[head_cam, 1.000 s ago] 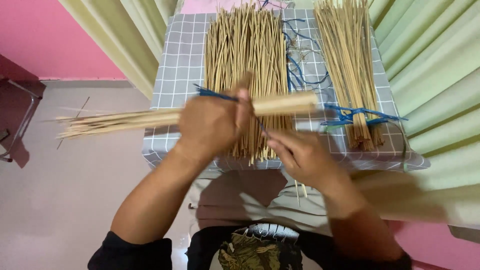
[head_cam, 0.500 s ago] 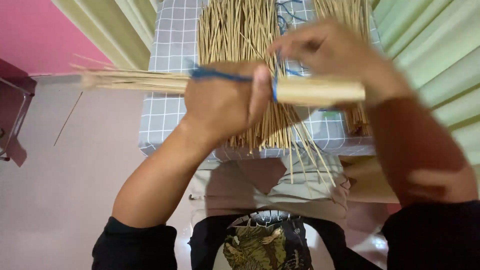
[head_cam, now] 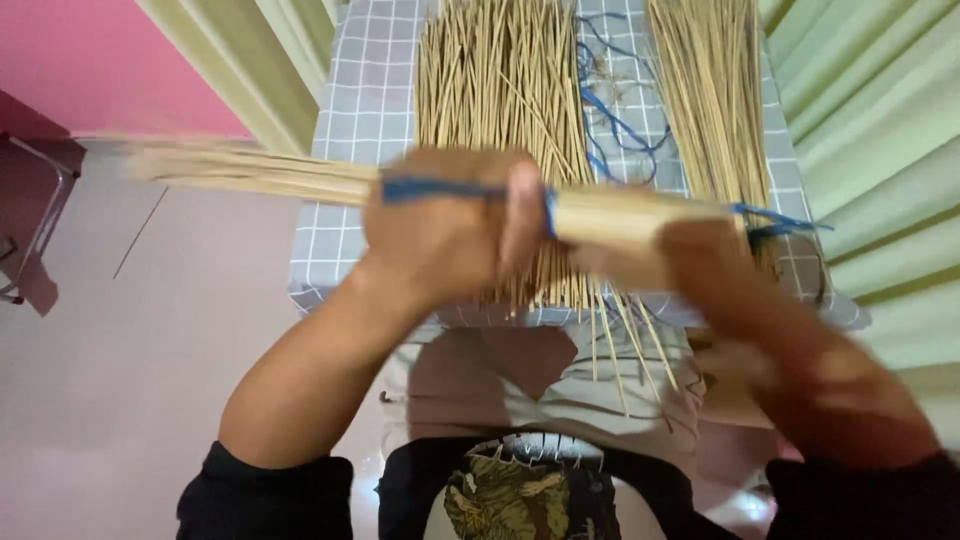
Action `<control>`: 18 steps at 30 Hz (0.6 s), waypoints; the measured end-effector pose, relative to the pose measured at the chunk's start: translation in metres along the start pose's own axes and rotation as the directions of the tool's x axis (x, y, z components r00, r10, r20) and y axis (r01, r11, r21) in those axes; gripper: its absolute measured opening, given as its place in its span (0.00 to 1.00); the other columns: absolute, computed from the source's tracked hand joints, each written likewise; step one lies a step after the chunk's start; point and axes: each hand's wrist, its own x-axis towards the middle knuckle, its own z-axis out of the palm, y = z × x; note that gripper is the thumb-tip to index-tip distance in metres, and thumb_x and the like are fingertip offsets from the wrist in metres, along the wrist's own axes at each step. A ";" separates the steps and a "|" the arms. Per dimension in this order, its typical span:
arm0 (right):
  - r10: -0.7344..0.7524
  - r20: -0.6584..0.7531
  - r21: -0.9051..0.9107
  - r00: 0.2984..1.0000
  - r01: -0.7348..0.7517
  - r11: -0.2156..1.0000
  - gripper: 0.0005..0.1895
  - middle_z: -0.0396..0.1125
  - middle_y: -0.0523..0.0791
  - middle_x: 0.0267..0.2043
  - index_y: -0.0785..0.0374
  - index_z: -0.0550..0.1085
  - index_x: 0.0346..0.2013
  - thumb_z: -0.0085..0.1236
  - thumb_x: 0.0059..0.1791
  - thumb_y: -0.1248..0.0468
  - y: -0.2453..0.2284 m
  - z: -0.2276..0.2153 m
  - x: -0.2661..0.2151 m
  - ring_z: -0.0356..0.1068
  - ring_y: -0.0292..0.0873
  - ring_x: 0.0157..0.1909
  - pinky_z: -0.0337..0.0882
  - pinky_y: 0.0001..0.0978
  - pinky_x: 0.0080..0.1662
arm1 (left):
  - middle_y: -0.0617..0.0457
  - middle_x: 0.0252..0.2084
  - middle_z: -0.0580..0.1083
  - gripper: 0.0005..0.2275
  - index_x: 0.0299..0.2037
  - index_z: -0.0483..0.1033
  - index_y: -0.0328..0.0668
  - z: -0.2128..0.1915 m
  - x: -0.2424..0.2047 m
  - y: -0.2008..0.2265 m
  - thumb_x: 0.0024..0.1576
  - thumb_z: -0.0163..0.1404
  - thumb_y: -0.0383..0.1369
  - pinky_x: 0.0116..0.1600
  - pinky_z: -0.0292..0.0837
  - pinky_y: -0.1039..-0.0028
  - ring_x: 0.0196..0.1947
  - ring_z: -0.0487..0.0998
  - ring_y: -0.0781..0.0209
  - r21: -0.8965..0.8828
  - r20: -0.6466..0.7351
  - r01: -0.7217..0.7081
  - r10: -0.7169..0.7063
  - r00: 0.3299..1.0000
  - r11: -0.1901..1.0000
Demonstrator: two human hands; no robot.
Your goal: Gathering thin wooden sticks into a bundle and tying them together with string to create a broom.
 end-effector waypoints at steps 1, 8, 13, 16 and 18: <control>-0.067 0.170 -0.132 0.983 0.090 0.987 0.14 0.67 0.43 0.24 0.69 0.74 0.49 0.55 0.52 0.64 -0.008 0.012 -0.006 0.59 0.36 0.18 0.61 0.25 0.17 | 0.65 0.16 0.63 0.18 0.27 0.68 0.54 -0.001 0.001 -0.008 0.70 0.31 0.36 0.17 0.57 0.70 0.10 0.60 0.60 0.230 0.000 0.087 -0.090 0.996 0.969; -0.267 -0.170 -0.270 0.949 0.215 0.938 0.02 0.76 0.53 0.32 0.73 0.82 0.37 0.66 0.53 0.79 0.023 -0.049 -0.009 0.60 0.39 0.19 0.53 0.29 0.21 | 0.58 0.18 0.74 0.16 0.30 0.78 0.44 0.007 -0.020 0.021 0.66 0.39 0.32 0.25 0.67 0.70 0.13 0.70 0.57 -0.032 0.045 -0.016 0.018 0.999 0.999; 0.011 0.124 -0.128 0.992 0.005 0.992 0.09 0.68 0.39 0.23 0.62 0.76 0.40 0.58 0.49 0.61 -0.024 0.010 -0.018 0.67 0.36 0.20 0.69 0.27 0.23 | 0.60 0.15 0.65 0.18 0.23 0.69 0.49 -0.009 0.000 -0.002 0.68 0.37 0.32 0.17 0.56 0.69 0.11 0.63 0.57 0.206 -0.032 0.084 -0.079 0.996 0.975; 0.293 0.459 -0.592 0.839 0.042 0.805 0.06 0.66 0.35 0.24 0.50 0.72 0.44 0.48 0.54 0.59 -0.047 -0.033 0.024 0.63 0.34 0.22 0.68 0.28 0.25 | 0.63 0.13 0.61 0.20 0.22 0.71 0.52 0.019 -0.022 -0.012 0.69 0.36 0.35 0.15 0.56 0.71 0.10 0.60 0.61 0.415 0.119 0.051 -0.110 0.987 0.908; 0.825 0.448 -0.876 0.345 -0.014 0.482 0.08 0.71 0.32 0.26 0.37 0.73 0.46 0.45 0.57 0.51 -0.020 -0.046 0.026 0.65 0.31 0.25 0.70 0.24 0.27 | 0.69 0.12 0.53 0.22 0.23 0.68 0.55 0.019 -0.024 -0.002 0.71 0.29 0.37 0.09 0.53 0.75 0.06 0.54 0.69 0.308 0.235 -0.096 0.022 0.972 0.946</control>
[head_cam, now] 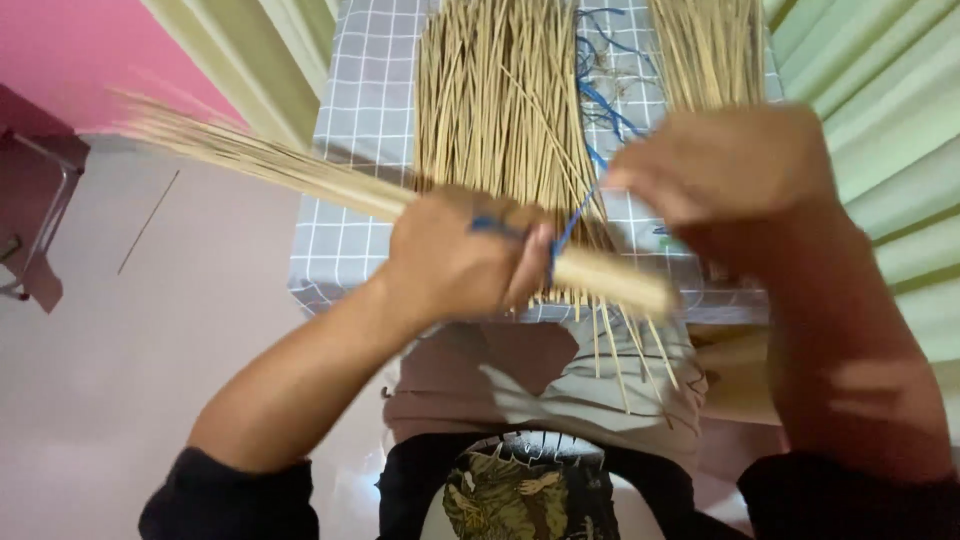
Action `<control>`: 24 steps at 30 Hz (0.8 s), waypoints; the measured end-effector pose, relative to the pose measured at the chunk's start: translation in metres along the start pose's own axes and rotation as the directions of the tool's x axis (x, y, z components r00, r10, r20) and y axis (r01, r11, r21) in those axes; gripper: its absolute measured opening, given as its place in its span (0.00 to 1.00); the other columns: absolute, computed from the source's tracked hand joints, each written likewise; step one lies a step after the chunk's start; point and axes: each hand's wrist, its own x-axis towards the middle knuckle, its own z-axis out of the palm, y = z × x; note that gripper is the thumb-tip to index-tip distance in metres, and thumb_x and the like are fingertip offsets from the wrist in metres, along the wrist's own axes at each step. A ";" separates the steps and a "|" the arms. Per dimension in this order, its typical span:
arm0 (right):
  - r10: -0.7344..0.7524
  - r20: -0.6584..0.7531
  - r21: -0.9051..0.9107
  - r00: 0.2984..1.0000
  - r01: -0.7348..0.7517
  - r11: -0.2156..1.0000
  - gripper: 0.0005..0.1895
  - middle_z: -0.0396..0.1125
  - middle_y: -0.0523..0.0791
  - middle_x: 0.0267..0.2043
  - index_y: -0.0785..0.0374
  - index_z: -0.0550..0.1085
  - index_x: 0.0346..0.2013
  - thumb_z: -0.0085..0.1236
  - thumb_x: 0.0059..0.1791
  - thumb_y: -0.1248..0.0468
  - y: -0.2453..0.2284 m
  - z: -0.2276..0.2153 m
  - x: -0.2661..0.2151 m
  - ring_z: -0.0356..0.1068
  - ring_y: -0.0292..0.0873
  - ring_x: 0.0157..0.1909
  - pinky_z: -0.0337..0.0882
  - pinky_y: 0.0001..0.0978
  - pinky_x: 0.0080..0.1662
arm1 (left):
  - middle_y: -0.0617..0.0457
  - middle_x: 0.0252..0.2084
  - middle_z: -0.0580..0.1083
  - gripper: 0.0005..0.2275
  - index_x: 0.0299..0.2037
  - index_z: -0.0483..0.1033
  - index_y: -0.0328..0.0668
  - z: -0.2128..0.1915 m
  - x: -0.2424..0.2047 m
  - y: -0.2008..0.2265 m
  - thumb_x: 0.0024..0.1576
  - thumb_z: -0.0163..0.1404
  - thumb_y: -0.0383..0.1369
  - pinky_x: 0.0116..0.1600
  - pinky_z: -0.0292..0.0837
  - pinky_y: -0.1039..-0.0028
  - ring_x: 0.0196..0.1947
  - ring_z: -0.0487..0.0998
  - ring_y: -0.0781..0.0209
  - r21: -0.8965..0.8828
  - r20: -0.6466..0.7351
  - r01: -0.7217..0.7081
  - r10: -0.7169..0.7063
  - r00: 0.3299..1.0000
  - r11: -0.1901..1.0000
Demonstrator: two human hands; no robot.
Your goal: Gathering thin wooden sticks into a bundle and tying them together with string to create a broom.
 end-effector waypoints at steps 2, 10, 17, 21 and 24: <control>0.076 -0.943 0.323 0.326 0.829 0.456 0.05 0.69 0.46 0.30 0.63 0.80 0.35 0.57 0.54 0.71 0.012 0.052 0.040 0.60 0.39 0.29 0.62 0.30 0.32 | 0.65 0.13 0.60 0.21 0.20 0.65 0.54 -0.035 0.008 0.013 0.68 0.28 0.34 0.18 0.56 0.66 0.09 0.55 0.57 -0.465 -0.180 0.014 -0.110 0.978 0.885; -0.143 -0.989 -0.079 0.025 0.735 0.674 0.08 0.64 0.39 0.20 0.64 0.77 0.32 0.56 0.55 0.72 -0.009 0.041 0.007 0.58 0.36 0.17 0.61 0.27 0.18 | 0.68 0.13 0.62 0.20 0.22 0.68 0.56 -0.009 -0.002 -0.007 0.70 0.34 0.37 0.14 0.53 0.74 0.08 0.56 0.67 0.169 -0.027 0.110 -0.107 0.994 0.979; -0.397 -0.589 0.330 0.704 0.657 0.677 0.09 0.70 0.38 0.30 0.51 0.74 0.42 0.44 0.56 0.64 -0.065 0.044 0.030 0.65 0.33 0.20 0.72 0.22 0.22 | 0.66 0.15 0.60 0.19 0.27 0.71 0.51 -0.056 0.013 -0.014 0.71 0.32 0.33 0.19 0.46 0.70 0.10 0.51 0.62 0.058 -0.211 0.302 -0.284 0.935 0.952; -0.208 -0.978 -0.099 0.014 0.845 0.525 0.05 0.75 0.50 0.31 0.72 0.76 0.39 0.53 0.50 0.76 -0.026 0.043 -0.003 0.69 0.37 0.20 0.68 0.22 0.20 | 0.71 0.13 0.61 0.24 0.31 0.78 0.49 -0.006 -0.007 -0.017 0.75 0.31 0.41 0.11 0.47 0.75 0.06 0.55 0.70 0.510 0.081 0.090 -0.152 0.985 0.855; -0.146 -0.989 -0.142 -0.011 0.331 0.933 0.14 0.64 0.34 0.18 0.54 0.79 0.31 0.62 0.61 0.67 0.006 0.034 0.010 0.62 0.36 0.18 0.56 0.28 0.18 | 0.69 0.12 0.58 0.21 0.23 0.66 0.55 -0.016 -0.007 0.004 0.70 0.29 0.37 0.11 0.55 0.76 0.08 0.53 0.69 -0.023 -0.010 -0.060 0.060 0.998 0.998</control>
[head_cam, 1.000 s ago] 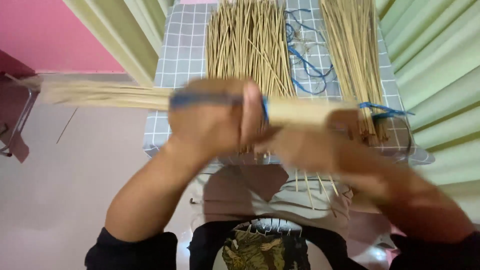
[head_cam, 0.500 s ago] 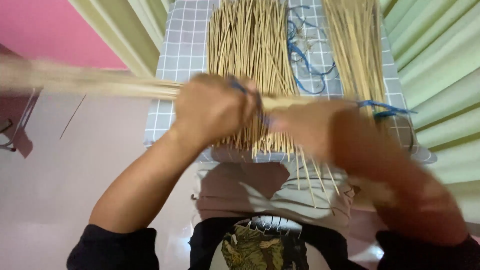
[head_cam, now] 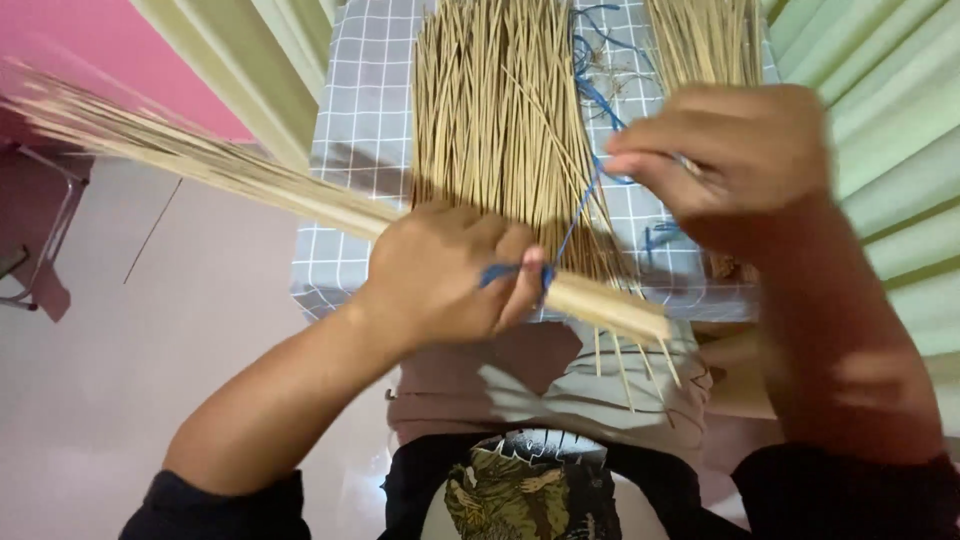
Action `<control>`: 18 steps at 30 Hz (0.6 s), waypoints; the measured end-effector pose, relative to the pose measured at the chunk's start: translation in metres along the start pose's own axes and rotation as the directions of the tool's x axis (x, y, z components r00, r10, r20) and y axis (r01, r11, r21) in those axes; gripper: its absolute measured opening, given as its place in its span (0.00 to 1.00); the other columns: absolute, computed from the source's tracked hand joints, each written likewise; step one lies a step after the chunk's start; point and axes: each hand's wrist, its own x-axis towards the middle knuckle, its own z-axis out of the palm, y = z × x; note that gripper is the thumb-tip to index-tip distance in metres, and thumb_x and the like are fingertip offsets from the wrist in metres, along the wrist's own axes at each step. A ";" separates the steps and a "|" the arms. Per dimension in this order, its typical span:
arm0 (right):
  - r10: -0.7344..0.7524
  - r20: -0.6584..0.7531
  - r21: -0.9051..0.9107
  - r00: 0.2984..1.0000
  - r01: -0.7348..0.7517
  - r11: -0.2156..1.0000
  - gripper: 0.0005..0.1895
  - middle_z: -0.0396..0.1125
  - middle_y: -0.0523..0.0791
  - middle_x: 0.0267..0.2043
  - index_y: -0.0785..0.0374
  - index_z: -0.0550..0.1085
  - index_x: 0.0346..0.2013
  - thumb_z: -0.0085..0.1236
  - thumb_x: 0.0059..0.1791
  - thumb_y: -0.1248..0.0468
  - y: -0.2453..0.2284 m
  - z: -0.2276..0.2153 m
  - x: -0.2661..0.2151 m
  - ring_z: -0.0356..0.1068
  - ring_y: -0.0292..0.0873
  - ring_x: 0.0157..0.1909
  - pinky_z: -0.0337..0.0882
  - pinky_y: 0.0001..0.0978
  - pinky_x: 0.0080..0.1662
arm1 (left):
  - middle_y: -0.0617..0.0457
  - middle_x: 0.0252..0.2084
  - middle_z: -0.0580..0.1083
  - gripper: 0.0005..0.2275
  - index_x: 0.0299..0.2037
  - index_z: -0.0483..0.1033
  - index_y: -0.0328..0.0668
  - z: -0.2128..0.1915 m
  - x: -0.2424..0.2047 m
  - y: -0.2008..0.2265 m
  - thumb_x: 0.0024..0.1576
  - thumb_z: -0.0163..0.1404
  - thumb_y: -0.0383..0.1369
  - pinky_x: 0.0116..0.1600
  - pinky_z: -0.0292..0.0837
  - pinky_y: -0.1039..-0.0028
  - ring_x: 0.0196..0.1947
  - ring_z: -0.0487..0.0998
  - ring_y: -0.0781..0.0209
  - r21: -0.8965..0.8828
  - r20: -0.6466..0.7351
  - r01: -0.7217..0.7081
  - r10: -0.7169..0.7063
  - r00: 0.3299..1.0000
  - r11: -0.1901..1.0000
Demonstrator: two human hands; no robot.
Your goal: Gathering thin wooden sticks into a bundle and tying them together with string to create a broom.
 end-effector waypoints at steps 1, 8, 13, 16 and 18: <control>0.448 0.453 0.090 0.771 -0.539 0.837 0.10 0.69 0.34 0.27 0.43 0.81 0.37 0.54 0.59 0.58 -0.012 0.002 0.022 0.61 0.34 0.21 0.58 0.27 0.22 | 0.68 0.14 0.58 0.19 0.24 0.66 0.55 -0.015 0.005 0.001 0.70 0.31 0.35 0.13 0.54 0.74 0.09 0.55 0.67 -0.145 -0.104 0.018 -0.034 0.994 0.989; -0.062 -0.083 0.478 0.995 0.094 0.874 0.07 0.60 0.38 0.18 0.63 0.75 0.28 0.55 0.49 0.75 -0.067 0.008 -0.003 0.54 0.32 0.14 0.57 0.24 0.14 | 0.67 0.13 0.62 0.21 0.25 0.71 0.51 0.020 -0.005 -0.028 0.72 0.34 0.39 0.13 0.52 0.71 0.08 0.56 0.67 0.299 0.122 0.155 -0.199 0.972 0.942; 0.264 0.348 0.232 0.900 -0.355 0.905 0.09 0.66 0.38 0.32 0.51 0.77 0.41 0.49 0.58 0.66 -0.011 0.031 -0.009 0.58 0.37 0.17 0.63 0.31 0.22 | 0.67 0.14 0.63 0.19 0.23 0.66 0.56 -0.012 -0.006 0.015 0.69 0.33 0.36 0.16 0.59 0.71 0.10 0.60 0.63 -0.171 -0.049 0.086 -0.096 0.994 0.981; 0.169 0.480 0.411 0.861 -0.391 0.823 0.14 0.75 0.41 0.42 0.51 0.76 0.50 0.50 0.52 0.66 -0.060 0.074 -0.038 0.68 0.37 0.21 0.70 0.30 0.24 | 0.64 0.18 0.69 0.17 0.23 0.71 0.53 -0.024 0.002 0.002 0.67 0.39 0.33 0.19 0.57 0.71 0.11 0.62 0.61 -0.078 -0.118 0.216 -0.224 0.967 0.973; -0.064 0.265 0.550 0.962 -0.097 0.829 0.12 0.72 0.40 0.35 0.57 0.73 0.46 0.57 0.48 0.68 -0.078 0.065 -0.045 0.69 0.38 0.25 0.67 0.31 0.23 | 0.62 0.20 0.72 0.17 0.23 0.74 0.52 -0.001 -0.005 -0.007 0.66 0.41 0.32 0.19 0.55 0.73 0.11 0.63 0.62 0.133 -0.093 0.293 -0.282 0.955 0.947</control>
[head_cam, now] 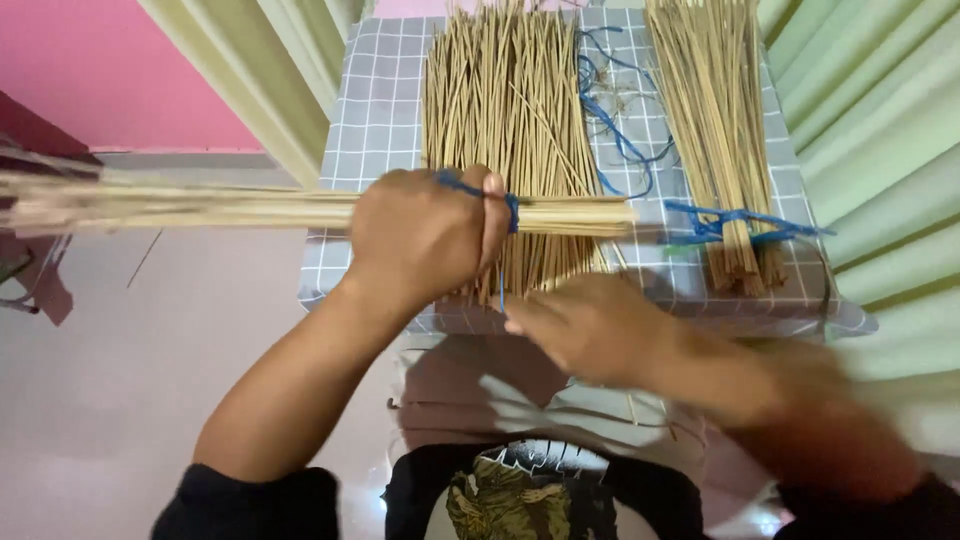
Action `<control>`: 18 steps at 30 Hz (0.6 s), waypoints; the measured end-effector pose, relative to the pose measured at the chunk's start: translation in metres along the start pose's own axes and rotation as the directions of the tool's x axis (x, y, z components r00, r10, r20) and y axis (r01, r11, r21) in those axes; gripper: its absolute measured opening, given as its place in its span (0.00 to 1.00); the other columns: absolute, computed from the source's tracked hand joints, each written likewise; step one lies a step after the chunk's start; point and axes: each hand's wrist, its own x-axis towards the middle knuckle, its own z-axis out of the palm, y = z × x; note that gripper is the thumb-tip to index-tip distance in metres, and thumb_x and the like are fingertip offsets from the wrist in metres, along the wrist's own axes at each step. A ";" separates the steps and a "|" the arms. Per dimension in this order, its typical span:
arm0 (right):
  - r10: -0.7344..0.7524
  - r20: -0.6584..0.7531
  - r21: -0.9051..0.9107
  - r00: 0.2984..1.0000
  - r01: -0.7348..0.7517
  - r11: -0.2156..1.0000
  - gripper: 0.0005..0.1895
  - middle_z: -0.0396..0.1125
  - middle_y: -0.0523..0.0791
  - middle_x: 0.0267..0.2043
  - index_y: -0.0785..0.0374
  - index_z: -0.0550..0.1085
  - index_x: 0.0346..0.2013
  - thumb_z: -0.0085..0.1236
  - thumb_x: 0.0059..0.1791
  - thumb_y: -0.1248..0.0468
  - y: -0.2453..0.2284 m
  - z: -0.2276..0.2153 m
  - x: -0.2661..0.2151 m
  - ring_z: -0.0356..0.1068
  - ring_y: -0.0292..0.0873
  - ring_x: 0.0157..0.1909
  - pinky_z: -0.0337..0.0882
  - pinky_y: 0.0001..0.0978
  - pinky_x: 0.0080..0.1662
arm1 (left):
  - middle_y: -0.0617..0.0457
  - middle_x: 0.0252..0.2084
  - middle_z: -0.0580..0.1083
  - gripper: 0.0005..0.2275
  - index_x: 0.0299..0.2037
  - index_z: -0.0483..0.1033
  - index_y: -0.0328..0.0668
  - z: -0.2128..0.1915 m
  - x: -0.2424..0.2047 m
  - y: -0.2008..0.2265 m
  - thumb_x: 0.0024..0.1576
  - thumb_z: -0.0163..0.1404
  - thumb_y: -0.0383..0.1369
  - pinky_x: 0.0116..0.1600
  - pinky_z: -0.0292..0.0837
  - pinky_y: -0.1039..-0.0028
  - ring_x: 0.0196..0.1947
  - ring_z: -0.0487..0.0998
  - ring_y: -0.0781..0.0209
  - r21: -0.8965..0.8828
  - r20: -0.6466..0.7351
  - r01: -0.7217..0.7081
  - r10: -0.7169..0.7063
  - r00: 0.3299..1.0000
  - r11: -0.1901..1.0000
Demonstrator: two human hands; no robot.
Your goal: Gathering thin wooden sticks into a bundle and tying them together with string to create a broom.
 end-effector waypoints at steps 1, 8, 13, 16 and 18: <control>-0.064 -0.095 -0.146 0.993 0.050 0.988 0.07 0.69 0.39 0.28 0.59 0.75 0.42 0.58 0.49 0.70 -0.010 -0.024 0.003 0.66 0.36 0.20 0.67 0.27 0.19 | 0.63 0.17 0.69 0.18 0.23 0.71 0.53 0.020 -0.007 0.000 0.68 0.40 0.36 0.16 0.55 0.71 0.09 0.61 0.63 0.031 0.078 -0.042 0.039 0.996 0.999; 0.182 -0.238 0.593 0.954 -0.006 0.805 0.13 0.70 0.40 0.28 0.60 0.78 0.44 0.42 0.57 0.67 0.048 -0.041 0.001 0.61 0.32 0.19 0.67 0.20 0.26 | 0.52 0.19 0.71 0.12 0.27 0.75 0.49 -0.006 -0.028 0.030 0.59 0.41 0.38 0.28 0.74 0.62 0.19 0.77 0.49 -0.416 -0.048 -0.130 0.121 0.992 0.900; 0.204 0.141 0.201 0.969 -0.230 0.952 0.12 0.73 0.42 0.38 0.58 0.76 0.46 0.43 0.55 0.64 -0.038 -0.004 0.000 0.74 0.39 0.36 0.75 0.31 0.40 | 0.54 0.14 0.69 0.13 0.24 0.71 0.52 0.019 -0.027 0.009 0.61 0.41 0.38 0.26 0.72 0.63 0.16 0.76 0.51 -0.182 -0.009 -0.027 0.026 1.000 0.983; 0.094 0.049 -0.031 0.994 -0.092 0.995 0.10 0.63 0.39 0.24 0.57 0.71 0.48 0.41 0.55 0.68 -0.018 -0.059 0.001 0.68 0.37 0.20 0.72 0.28 0.23 | 0.50 0.14 0.70 0.13 0.23 0.73 0.48 0.027 -0.042 0.021 0.60 0.43 0.38 0.24 0.71 0.59 0.15 0.76 0.47 -0.214 0.063 -0.054 0.069 0.996 0.975; 0.152 0.160 -0.010 0.975 -0.153 0.988 0.09 0.60 0.35 0.22 0.53 0.70 0.45 0.41 0.54 0.66 0.010 -0.074 -0.004 0.67 0.38 0.16 0.70 0.29 0.20 | 0.48 0.14 0.71 0.12 0.24 0.74 0.46 0.019 -0.048 0.033 0.58 0.46 0.37 0.23 0.71 0.58 0.14 0.76 0.46 -0.291 0.073 -0.116 0.143 0.987 0.950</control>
